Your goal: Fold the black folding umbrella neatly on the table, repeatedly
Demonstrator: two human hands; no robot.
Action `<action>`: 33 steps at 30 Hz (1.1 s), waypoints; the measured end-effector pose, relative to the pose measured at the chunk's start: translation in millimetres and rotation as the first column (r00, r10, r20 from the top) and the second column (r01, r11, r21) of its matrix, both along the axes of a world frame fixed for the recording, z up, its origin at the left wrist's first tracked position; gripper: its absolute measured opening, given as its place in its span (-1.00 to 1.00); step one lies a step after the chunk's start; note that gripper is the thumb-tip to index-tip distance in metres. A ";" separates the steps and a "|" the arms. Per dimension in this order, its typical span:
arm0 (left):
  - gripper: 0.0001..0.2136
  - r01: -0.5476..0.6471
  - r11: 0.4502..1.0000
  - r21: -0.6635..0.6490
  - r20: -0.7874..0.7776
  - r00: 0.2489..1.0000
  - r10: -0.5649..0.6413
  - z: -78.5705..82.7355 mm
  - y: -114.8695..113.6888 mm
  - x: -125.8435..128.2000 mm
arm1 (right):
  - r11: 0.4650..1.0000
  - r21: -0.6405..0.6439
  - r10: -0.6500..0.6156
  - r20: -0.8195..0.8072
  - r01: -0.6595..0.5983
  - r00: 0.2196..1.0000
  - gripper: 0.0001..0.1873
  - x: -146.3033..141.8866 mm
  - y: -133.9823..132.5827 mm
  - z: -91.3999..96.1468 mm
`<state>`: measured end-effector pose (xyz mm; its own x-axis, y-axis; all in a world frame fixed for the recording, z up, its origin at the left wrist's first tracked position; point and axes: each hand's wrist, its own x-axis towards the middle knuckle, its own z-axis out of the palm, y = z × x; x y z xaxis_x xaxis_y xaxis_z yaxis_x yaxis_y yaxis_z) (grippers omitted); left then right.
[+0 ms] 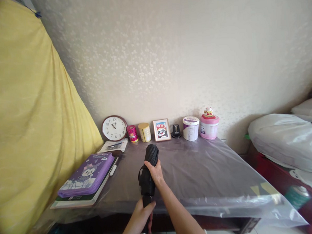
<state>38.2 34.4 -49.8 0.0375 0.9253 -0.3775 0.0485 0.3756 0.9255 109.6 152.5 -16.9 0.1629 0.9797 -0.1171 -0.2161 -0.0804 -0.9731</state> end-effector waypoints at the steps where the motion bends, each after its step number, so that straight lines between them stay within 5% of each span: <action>1: -0.51 -0.021 1.000 0.013 -0.049 0.999 0.022 -3.3 1.1 0.6 | 1.000 0.008 -0.016 0.018 0.015 1.000 -0.49 -0.4 -0.1 -1.1; 7: -0.47 -0.031 0.998 0.056 -0.098 0.995 0.037 -8.4 3.7 -6.4 | 0.999 -0.034 -0.035 -0.062 0.033 0.997 -0.54 -2.9 -5.1 9.5; 14: -0.65 0.094 0.996 0.003 0.415 0.906 -0.086 6.6 -7.2 -11.5 | 0.993 -0.031 0.105 -0.200 -0.113 0.974 -0.51 -1.6 -1.9 9.6; 19: -0.59 -0.018 1.000 0.009 0.065 0.998 0.017 -3.0 -3.8 -6.0 | 0.999 0.012 0.033 -0.043 -0.033 0.999 -0.49 -1.2 2.5 -3.2; 24: -0.43 -0.127 0.987 0.094 -0.192 0.971 0.143 -3.5 0.9 -5.9 | 0.999 0.039 -0.005 -0.070 0.008 0.998 -0.46 -3.0 3.9 -6.6; 27: -0.51 0.008 0.999 0.051 0.020 1.000 -0.009 7.4 -3.4 -9.7 | 1.000 0.004 0.018 -0.180 -0.018 0.984 -0.46 -2.0 2.9 -1.0; 30: -0.63 0.069 0.997 0.019 0.353 0.933 -0.072 15.4 -8.5 -11.0 | 0.995 -0.024 0.091 -0.279 -0.102 0.956 -0.48 0.0 1.3 4.2; 33: -0.67 0.053 0.999 -0.011 0.400 0.915 -0.044 12.3 -9.5 -6.7 | 0.990 -0.008 0.137 -0.257 -0.144 0.957 -0.47 0.8 0.1 4.2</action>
